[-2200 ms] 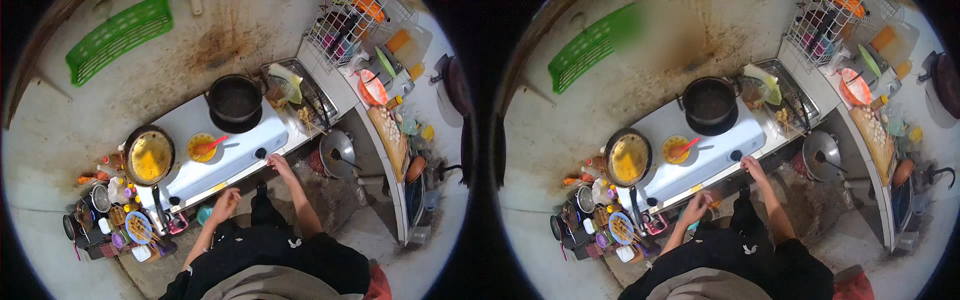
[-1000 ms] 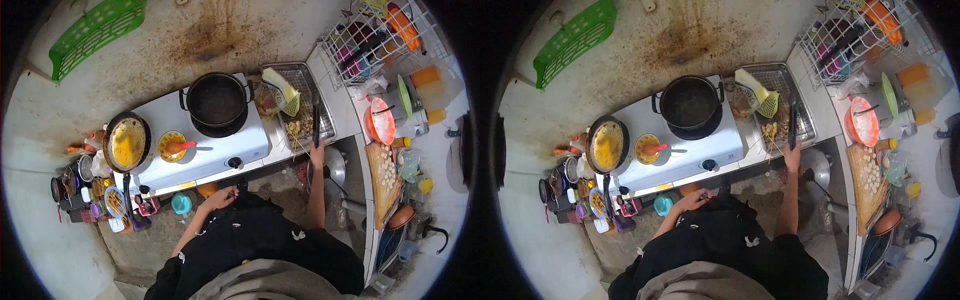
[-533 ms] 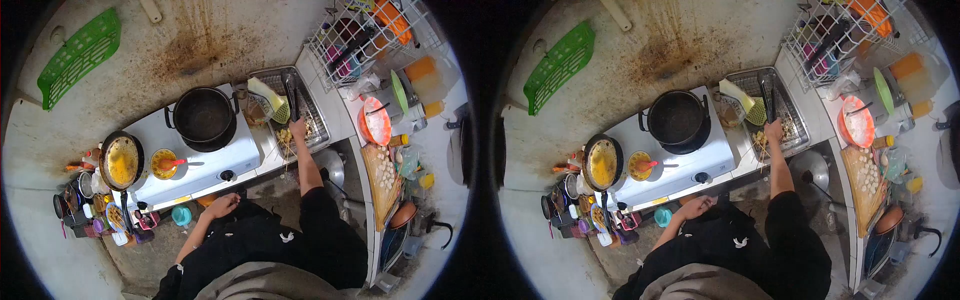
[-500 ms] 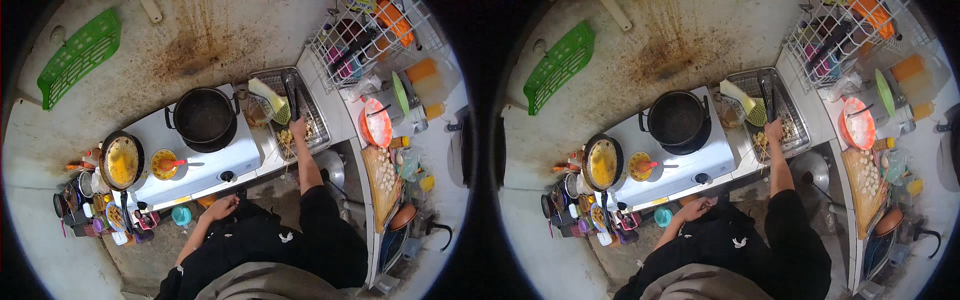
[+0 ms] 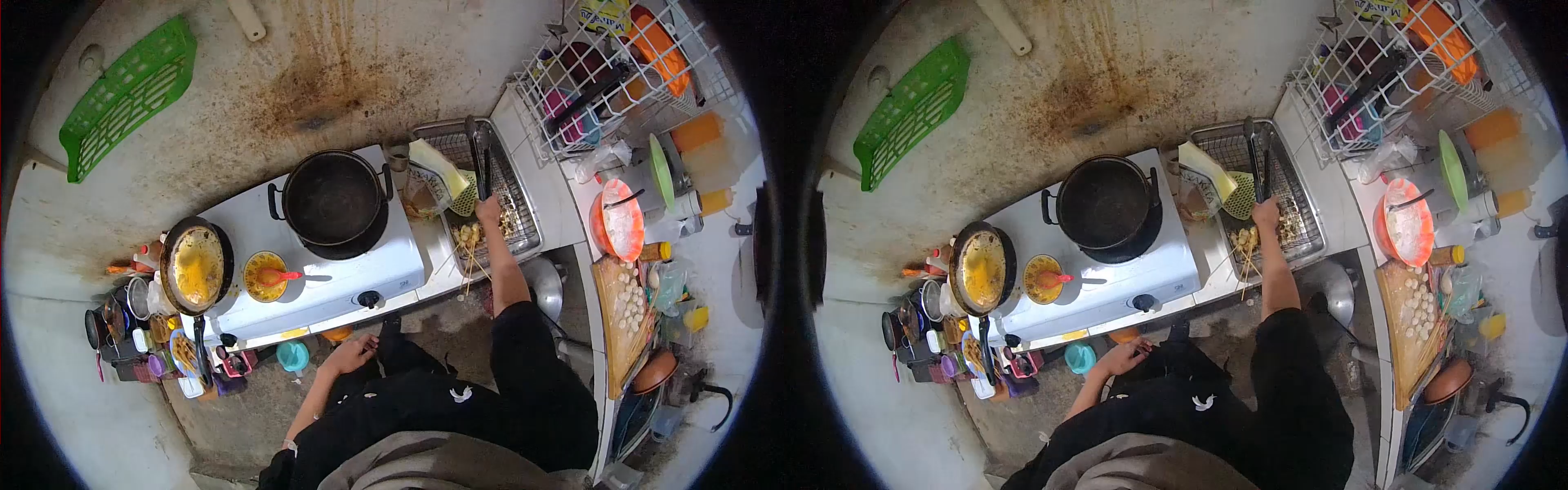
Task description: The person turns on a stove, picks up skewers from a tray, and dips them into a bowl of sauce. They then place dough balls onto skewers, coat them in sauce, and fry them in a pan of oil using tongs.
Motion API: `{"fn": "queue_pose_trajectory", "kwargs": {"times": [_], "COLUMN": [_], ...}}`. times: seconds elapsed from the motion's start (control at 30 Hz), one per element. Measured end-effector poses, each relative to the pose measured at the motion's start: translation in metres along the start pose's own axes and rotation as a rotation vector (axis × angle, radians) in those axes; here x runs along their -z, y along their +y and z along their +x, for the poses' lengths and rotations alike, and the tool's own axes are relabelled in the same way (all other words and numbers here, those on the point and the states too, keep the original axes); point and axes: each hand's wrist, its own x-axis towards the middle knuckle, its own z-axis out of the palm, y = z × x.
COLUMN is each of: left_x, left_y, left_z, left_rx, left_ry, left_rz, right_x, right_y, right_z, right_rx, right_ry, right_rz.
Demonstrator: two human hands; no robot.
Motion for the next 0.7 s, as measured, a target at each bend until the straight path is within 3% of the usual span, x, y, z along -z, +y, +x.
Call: {"fn": "queue_pose_trajectory", "kwargs": {"times": [0.1, 0.13, 0.17, 0.23, 0.37, 0.43, 0.47, 0.57, 0.7], "left_x": [0.004, 0.005, 0.005, 0.003, -0.009, -0.008, -0.011, -0.012, -0.01], "left_y": [0.009, 0.012, 0.012, 0.008, -0.011, -0.002, -0.009, -0.007, 0.001], "left_z": [0.002, 0.001, 0.001, -0.001, -0.007, -0.015, -0.014, -0.013, 0.0], "left_rx": [-0.001, -0.011, -0.011, -0.037, -0.073, -0.004, 0.037, 0.006, -0.053], "left_ry": [0.009, 0.017, 0.016, 0.001, 0.034, 0.042, 0.0, -0.027, -0.027], "left_rz": [0.015, 0.029, 0.035, 0.017, 0.037, -0.041, -0.032, -0.02, -0.048], "right_x": [-0.008, -0.013, -0.019, -0.026, -0.001, -0.011, 0.0, 0.014, 0.037], "right_y": [0.002, 0.004, 0.007, 0.006, -0.015, -0.006, -0.011, -0.012, -0.003], "right_z": [0.008, 0.006, 0.011, 0.023, 0.003, 0.009, -0.006, -0.018, -0.04], "right_rx": [-0.013, 0.096, 0.095, -0.182, -0.116, -0.134, -0.038, -0.086, 0.112], "right_ry": [0.006, 0.15, 0.151, 0.035, -0.119, -0.072, -0.026, -0.029, 0.266], "right_rz": [0.03, -0.051, -0.046, 0.042, -0.09, 0.106, 0.012, 0.12, 0.2]}}
